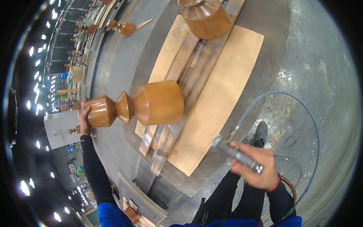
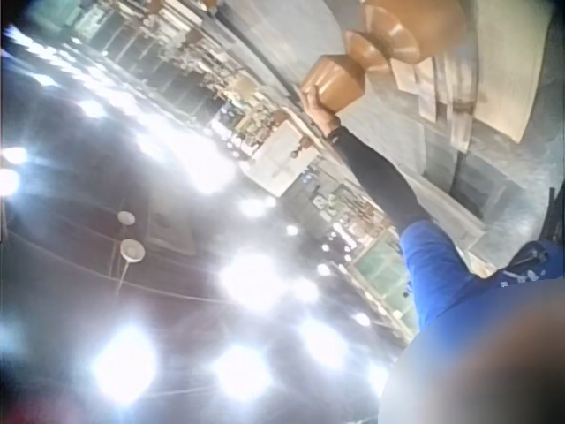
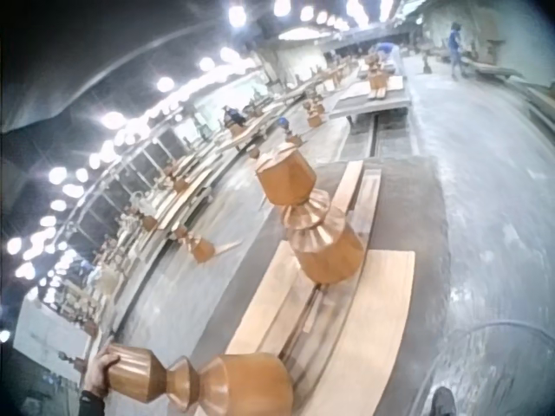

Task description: The person uses a spray gun to apply a brown finish to several wooden turned objects on a workbench. They rotate each piece by hand to coat all sides, then place it back on the bench before moving to the next item.

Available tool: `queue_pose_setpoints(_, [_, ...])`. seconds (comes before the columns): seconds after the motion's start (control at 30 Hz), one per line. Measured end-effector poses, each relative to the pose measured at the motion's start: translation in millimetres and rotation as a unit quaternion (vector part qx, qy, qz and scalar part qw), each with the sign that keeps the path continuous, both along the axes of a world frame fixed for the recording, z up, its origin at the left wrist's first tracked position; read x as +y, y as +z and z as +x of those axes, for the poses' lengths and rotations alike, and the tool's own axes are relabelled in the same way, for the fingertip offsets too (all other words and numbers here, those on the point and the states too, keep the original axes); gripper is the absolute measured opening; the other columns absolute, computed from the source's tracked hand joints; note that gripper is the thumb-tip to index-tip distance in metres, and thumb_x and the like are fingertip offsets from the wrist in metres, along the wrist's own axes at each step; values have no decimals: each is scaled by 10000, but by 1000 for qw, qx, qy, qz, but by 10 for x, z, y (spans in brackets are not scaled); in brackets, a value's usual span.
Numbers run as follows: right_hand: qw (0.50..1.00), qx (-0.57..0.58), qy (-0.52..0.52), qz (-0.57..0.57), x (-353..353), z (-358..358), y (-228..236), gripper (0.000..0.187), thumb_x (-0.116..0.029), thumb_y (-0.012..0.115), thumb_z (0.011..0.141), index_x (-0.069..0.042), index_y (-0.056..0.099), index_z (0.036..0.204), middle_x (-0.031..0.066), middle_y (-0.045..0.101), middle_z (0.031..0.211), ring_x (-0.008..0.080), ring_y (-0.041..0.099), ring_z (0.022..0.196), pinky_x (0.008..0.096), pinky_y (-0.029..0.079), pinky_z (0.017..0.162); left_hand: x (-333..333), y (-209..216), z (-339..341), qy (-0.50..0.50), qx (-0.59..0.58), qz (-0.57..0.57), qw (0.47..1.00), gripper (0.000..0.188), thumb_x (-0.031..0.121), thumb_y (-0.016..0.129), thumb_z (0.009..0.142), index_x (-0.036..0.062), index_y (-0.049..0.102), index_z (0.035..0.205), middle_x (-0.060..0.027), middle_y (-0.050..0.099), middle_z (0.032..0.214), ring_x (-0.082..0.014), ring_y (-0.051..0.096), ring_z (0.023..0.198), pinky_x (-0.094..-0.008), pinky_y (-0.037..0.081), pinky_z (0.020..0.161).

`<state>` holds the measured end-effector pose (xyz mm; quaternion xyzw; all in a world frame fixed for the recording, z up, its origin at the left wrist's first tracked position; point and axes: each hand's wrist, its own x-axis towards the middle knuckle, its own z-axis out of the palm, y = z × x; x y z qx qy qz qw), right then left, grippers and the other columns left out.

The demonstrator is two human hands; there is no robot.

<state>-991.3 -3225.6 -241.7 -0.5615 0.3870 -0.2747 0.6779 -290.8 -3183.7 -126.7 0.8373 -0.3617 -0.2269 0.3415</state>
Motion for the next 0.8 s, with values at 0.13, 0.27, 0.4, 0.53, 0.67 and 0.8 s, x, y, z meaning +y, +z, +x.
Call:
queue_pose_setpoints(0.13, [994, 99, -50, 2, 93, -96, -167, 520, -175, 878, 900, 38, 724, 1348, 183, 816, 1051, 194, 793, 897, 316, 606, 821, -39, -20, 22, 7, -8, 7, 1000, 860, 376, 677, 950, 61, 392, 1699, -152, 517, 1605, -255, 502, 1461, -355, 334, 1241])
queue_pose_setpoints(0.27, [996, -67, -18, -64, 315, -189, -19, 602, -199, 942, 837, 66, 720, 1330, 208, 811, 1072, 246, 808, 849, 336, 615, 793, 23, -82, 132, 48, 25, -6, 999, 848, 368, 657, 982, 24, 360, 1698, -143, 503, 1629, -277, 492, 1486, -362, 323, 1256])
queue_pose_setpoints(0.4, [994, -66, 20, -88, 386, -141, -79, 569, -162, 936, 836, 70, 723, 1310, 232, 804, 1089, 289, 820, 889, 340, 617, 796, 86, -132, 289, 88, 67, -8, 994, 880, 394, 671, 1000, 46, 301, 1719, -112, 451, 1672, -280, 513, 1477, -419, 429, 1207])
queue_pose_setpoints(0.53, [994, 71, -80, -1, 328, 14, -283, 580, -124, 911, 839, 75, 707, 1344, 230, 799, 1104, 315, 816, 921, 346, 624, 851, 106, -162, 354, 117, 78, -21, 990, 851, 389, 675, 1001, 21, 344, 1693, -128, 510, 1619, -276, 528, 1456, -395, 417, 1204])
queue_pose_setpoints(0.67, [988, -69, -38, -136, 379, 62, -155, 594, -128, 925, 826, 72, 712, 1343, 223, 799, 1060, 306, 811, 864, 361, 640, 794, 106, -176, 326, 135, 80, -5, 988, 835, 399, 683, 1001, 39, 364, 1683, -121, 543, 1577, -274, 556, 1418, -397, 447, 1176])
queue_pose_setpoints(0.8, [983, -133, -11, -130, 530, 109, -85, 621, -154, 950, 810, 77, 712, 1335, 213, 795, 976, 299, 806, 804, 356, 624, 699, 96, -181, 357, 157, 82, -6, 984, 826, 405, 681, 1005, 46, 370, 1680, -119, 554, 1557, -270, 565, 1403, -396, 455, 1167])
